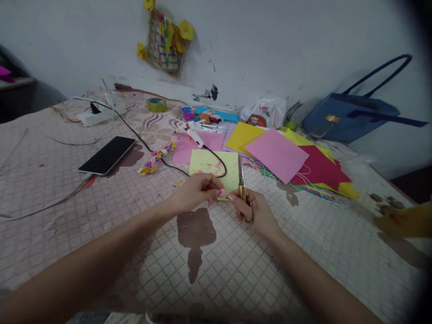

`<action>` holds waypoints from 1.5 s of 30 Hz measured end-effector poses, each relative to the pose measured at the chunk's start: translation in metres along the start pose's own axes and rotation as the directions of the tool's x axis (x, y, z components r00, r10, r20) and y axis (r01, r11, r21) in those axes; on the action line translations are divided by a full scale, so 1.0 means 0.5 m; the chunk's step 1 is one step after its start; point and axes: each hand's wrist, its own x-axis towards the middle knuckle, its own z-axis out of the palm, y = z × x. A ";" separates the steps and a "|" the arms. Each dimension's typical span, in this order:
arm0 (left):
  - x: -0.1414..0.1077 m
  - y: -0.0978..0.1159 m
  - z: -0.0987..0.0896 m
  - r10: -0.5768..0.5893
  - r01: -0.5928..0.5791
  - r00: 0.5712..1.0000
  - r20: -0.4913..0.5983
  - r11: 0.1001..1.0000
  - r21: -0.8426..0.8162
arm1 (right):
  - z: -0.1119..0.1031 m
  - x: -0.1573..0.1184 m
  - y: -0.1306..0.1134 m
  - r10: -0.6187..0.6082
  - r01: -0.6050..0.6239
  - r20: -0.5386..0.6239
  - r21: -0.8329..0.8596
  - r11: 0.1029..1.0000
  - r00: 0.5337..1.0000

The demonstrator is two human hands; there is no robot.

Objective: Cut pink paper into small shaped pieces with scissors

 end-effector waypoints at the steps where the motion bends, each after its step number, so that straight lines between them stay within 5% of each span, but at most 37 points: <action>1: -0.003 0.001 0.003 -0.012 0.013 1.000 0.013 0.999 -0.029 | 0.001 0.000 -0.001 0.002 -0.002 0.011 0.001 1.000 1.000; 13: -0.019 0.012 0.016 -0.103 0.103 0.995 0.003 0.993 -0.063 | 0.011 -0.006 -0.003 -0.031 0.032 0.022 -0.077 0.996 0.999; 23: -0.024 0.006 0.020 -0.098 0.100 0.994 0.039 0.994 -0.038 | 0.013 -0.011 0.011 -0.028 0.026 0.035 0.050 0.998 0.999; 29: -0.025 0.008 0.023 -0.075 0.074 0.996 0.044 0.997 0.013 | 0.010 -0.009 0.013 -0.036 0.038 0.072 -0.019 0.999 0.997; 45: -0.033 0.006 0.027 -0.113 0.125 0.988 0.106 0.985 -0.116 | 0.011 -0.013 0.005 -0.034 0.034 0.066 0.005 0.999 0.997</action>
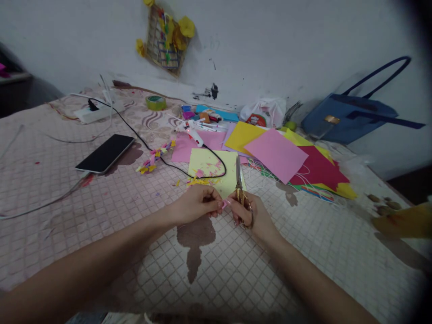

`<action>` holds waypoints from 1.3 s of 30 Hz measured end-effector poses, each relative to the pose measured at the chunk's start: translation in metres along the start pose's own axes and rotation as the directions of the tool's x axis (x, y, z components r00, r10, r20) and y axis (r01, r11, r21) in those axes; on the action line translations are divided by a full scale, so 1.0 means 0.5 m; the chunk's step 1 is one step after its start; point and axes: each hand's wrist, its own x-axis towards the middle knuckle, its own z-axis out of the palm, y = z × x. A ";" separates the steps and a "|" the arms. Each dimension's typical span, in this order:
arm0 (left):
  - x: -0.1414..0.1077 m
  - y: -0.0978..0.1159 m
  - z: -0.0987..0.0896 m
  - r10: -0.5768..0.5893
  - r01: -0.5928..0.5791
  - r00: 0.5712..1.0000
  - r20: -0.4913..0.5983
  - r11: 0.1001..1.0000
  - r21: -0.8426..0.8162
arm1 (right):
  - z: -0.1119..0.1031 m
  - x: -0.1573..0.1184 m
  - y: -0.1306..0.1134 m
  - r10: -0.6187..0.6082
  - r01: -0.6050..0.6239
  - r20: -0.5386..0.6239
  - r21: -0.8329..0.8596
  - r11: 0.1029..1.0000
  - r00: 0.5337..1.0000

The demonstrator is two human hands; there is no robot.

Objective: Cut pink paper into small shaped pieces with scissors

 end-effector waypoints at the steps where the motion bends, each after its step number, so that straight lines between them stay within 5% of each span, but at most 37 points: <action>1: 0.000 -0.001 0.001 -0.004 0.004 1.000 -0.005 1.000 0.000 | 0.000 0.001 0.000 -0.006 0.006 -0.001 -0.011 1.000 1.000; 10: 0.004 -0.012 0.022 -0.097 0.077 0.993 -0.064 0.964 -0.255 | 0.006 -0.001 0.004 -0.058 0.055 -0.131 -0.024 0.998 0.990; 20: 0.002 -0.007 0.018 0.001 -0.009 0.998 -0.067 0.993 -0.121 | 0.002 0.001 -0.011 -0.029 0.025 -0.055 -0.064 0.998 0.998; 26: 0.005 -0.009 0.024 -0.122 0.087 0.985 -0.124 0.963 -0.256 | 0.006 -0.003 -0.012 -0.020 0.017 -0.123 -0.030 0.999 0.992; 39: 0.004 -0.006 0.016 -0.092 0.065 0.990 -0.111 0.972 -0.224 | 0.004 -0.001 0.002 0.002 0.000 -0.055 0.048 0.999 0.998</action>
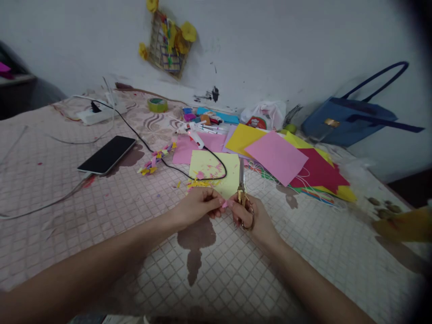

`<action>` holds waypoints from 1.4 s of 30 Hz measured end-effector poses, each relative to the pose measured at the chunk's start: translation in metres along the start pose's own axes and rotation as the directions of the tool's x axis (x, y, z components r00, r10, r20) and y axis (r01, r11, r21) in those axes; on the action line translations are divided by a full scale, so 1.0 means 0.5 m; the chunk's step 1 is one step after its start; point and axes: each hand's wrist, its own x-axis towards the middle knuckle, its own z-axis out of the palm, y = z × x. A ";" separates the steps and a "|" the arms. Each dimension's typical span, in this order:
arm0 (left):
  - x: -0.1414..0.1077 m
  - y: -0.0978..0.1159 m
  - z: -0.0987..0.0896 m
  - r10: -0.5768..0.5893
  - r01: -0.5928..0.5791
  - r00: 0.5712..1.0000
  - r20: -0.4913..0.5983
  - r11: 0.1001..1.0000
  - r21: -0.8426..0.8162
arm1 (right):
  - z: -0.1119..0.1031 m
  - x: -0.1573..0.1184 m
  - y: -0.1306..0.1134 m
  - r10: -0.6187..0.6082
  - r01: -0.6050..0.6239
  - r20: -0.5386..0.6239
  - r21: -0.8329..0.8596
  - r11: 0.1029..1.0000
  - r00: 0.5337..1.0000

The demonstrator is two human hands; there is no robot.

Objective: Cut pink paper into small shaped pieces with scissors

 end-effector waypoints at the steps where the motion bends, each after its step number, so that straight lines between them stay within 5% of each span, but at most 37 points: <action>1: 0.001 -0.001 -0.002 -0.011 0.011 1.000 0.017 1.000 0.005 | 0.000 0.000 0.000 -0.001 0.002 0.007 -0.009 1.000 1.000; 5: 0.002 -0.002 -0.007 -0.010 0.010 1.000 0.028 1.000 -0.016 | 0.000 -0.001 0.001 0.002 -0.003 -0.010 -0.012 1.000 1.000; 11: 0.003 0.000 -0.013 0.035 -0.055 0.993 -0.113 0.981 -0.187 | 0.009 -0.011 -0.005 0.031 -0.033 0.026 0.080 0.996 0.999; 22: 0.002 0.012 -0.015 0.073 -0.180 0.953 -0.293 0.917 -0.355 | 0.025 -0.014 0.016 0.006 0.004 0.074 -0.138 0.990 0.997; 42: 0.003 0.003 -0.008 0.114 -0.224 0.944 -0.310 0.910 -0.349 | 0.028 -0.020 0.012 0.027 -0.012 0.075 -0.191 0.982 0.997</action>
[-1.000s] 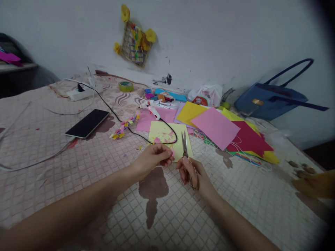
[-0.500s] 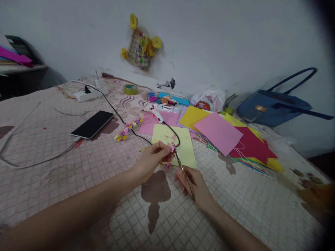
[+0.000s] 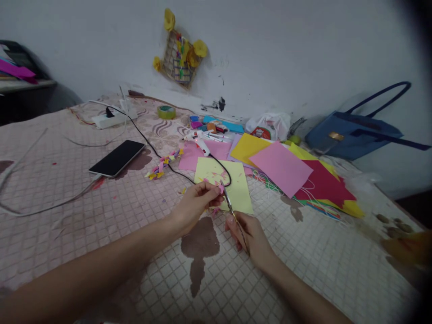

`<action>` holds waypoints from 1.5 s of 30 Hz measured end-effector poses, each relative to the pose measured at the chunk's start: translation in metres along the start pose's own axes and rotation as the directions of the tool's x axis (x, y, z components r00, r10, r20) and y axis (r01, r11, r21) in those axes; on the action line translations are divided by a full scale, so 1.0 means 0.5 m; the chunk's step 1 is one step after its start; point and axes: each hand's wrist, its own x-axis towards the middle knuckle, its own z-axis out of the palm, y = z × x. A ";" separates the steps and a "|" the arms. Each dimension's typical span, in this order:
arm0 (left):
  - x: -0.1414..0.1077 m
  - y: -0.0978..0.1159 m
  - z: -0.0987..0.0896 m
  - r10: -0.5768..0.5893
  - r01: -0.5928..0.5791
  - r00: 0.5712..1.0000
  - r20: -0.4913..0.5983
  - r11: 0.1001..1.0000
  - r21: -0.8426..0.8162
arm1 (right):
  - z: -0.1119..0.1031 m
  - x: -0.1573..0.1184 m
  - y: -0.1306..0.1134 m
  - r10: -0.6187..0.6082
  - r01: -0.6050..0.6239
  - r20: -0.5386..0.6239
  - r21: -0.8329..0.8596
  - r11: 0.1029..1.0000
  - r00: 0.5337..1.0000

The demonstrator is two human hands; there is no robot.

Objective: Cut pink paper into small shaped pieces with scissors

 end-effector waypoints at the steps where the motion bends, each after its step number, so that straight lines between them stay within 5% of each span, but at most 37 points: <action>1: 0.000 0.000 0.000 -0.001 0.001 1.000 0.003 1.000 -0.002 | 0.000 0.000 0.002 0.001 -0.001 -0.002 -0.005 1.000 1.000; 31: 0.008 0.022 -0.016 -0.005 -0.008 0.995 0.097 0.992 0.126 | -0.009 -0.002 -0.003 0.003 -0.003 -0.008 -0.040 0.999 1.000; 38: 0.005 0.032 -0.018 0.008 -0.038 0.993 0.119 0.967 0.250 | -0.018 0.005 -0.010 0.084 -0.084 0.009 0.157 0.984 0.996; 45: -0.012 0.013 0.000 -0.059 -0.028 0.973 0.225 0.931 0.364 | -0.023 0.011 -0.015 -0.006 0.020 -0.059 0.242 0.970 0.998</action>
